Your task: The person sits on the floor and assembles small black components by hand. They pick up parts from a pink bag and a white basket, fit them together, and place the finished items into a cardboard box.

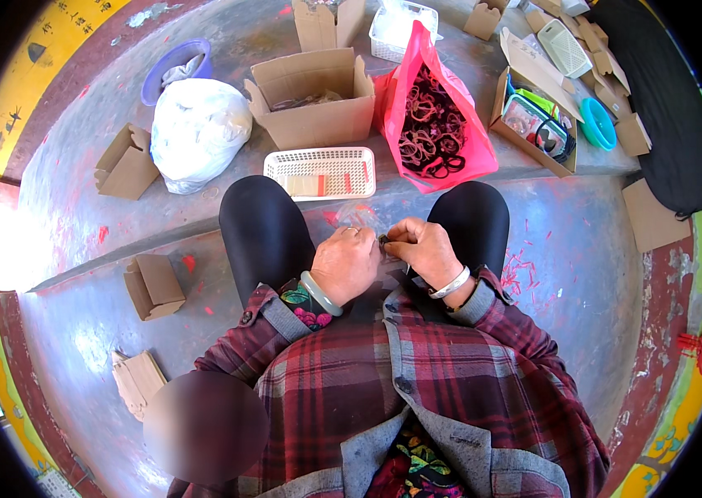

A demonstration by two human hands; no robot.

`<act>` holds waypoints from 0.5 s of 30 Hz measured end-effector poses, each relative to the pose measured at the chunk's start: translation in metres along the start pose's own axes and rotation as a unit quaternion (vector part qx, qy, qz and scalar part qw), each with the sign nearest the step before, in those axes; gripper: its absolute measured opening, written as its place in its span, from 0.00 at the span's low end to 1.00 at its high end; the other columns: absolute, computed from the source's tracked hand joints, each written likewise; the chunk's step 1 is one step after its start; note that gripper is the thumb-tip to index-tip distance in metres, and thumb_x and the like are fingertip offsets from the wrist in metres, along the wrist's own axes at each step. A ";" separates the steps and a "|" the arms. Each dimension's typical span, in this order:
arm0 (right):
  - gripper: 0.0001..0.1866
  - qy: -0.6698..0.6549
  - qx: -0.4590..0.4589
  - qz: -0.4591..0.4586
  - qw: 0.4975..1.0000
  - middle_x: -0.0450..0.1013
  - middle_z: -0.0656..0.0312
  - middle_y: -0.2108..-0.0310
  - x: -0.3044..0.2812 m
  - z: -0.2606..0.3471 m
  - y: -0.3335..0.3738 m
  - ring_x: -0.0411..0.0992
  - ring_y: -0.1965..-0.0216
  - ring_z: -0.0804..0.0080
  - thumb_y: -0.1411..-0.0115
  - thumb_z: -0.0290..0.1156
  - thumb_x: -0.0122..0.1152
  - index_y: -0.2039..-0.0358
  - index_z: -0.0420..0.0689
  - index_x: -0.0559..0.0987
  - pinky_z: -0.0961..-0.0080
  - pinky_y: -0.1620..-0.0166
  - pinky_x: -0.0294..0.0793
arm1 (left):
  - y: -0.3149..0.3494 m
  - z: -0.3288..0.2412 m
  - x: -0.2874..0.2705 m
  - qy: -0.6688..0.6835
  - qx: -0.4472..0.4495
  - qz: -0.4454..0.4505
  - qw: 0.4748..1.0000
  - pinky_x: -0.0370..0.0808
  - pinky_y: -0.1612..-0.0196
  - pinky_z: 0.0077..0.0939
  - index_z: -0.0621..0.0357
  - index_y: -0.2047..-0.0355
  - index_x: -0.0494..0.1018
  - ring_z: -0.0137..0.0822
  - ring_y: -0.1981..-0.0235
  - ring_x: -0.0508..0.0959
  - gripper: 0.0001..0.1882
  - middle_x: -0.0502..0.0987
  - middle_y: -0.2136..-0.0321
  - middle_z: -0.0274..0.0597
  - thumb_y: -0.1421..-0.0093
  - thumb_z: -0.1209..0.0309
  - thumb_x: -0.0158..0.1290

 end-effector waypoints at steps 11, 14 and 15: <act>0.18 0.017 -0.041 -0.016 0.999 0.75 0.57 0.75 -0.010 0.001 -0.005 0.72 0.71 0.74 0.53 0.36 0.64 0.67 0.34 0.76 0.79 0.65 0.70 | 0.002 0.009 -0.006 0.172 -0.058 -0.066 0.981 0.69 0.75 0.33 0.62 0.77 0.68 0.48 0.78 0.73 0.05 0.71 0.81 0.50 0.50 0.76 0.54; 0.18 -0.006 0.043 0.077 0.996 0.75 0.56 0.75 -0.002 0.016 0.004 0.72 0.71 0.73 0.49 0.39 0.58 0.69 0.33 0.78 0.79 0.63 0.69 | 0.001 0.008 -0.010 0.158 -0.056 -0.087 0.982 0.69 0.75 0.33 0.62 0.77 0.68 0.48 0.78 0.73 0.05 0.71 0.81 0.50 0.51 0.76 0.54; 0.18 -0.027 0.042 0.089 0.995 0.75 0.55 0.75 0.000 0.016 0.005 0.73 0.71 0.74 0.48 0.39 0.56 0.70 0.33 0.78 0.79 0.63 0.69 | 0.001 0.007 -0.010 0.154 -0.053 -0.085 0.983 0.69 0.75 0.33 0.62 0.77 0.68 0.48 0.78 0.73 0.05 0.71 0.80 0.50 0.51 0.76 0.54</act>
Point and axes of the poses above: each hand's wrist, its own y-axis away from the middle knuckle, its own x-axis out of the palm, z = x × y, the point moved 8 cm from there along -y, towards the middle knuckle
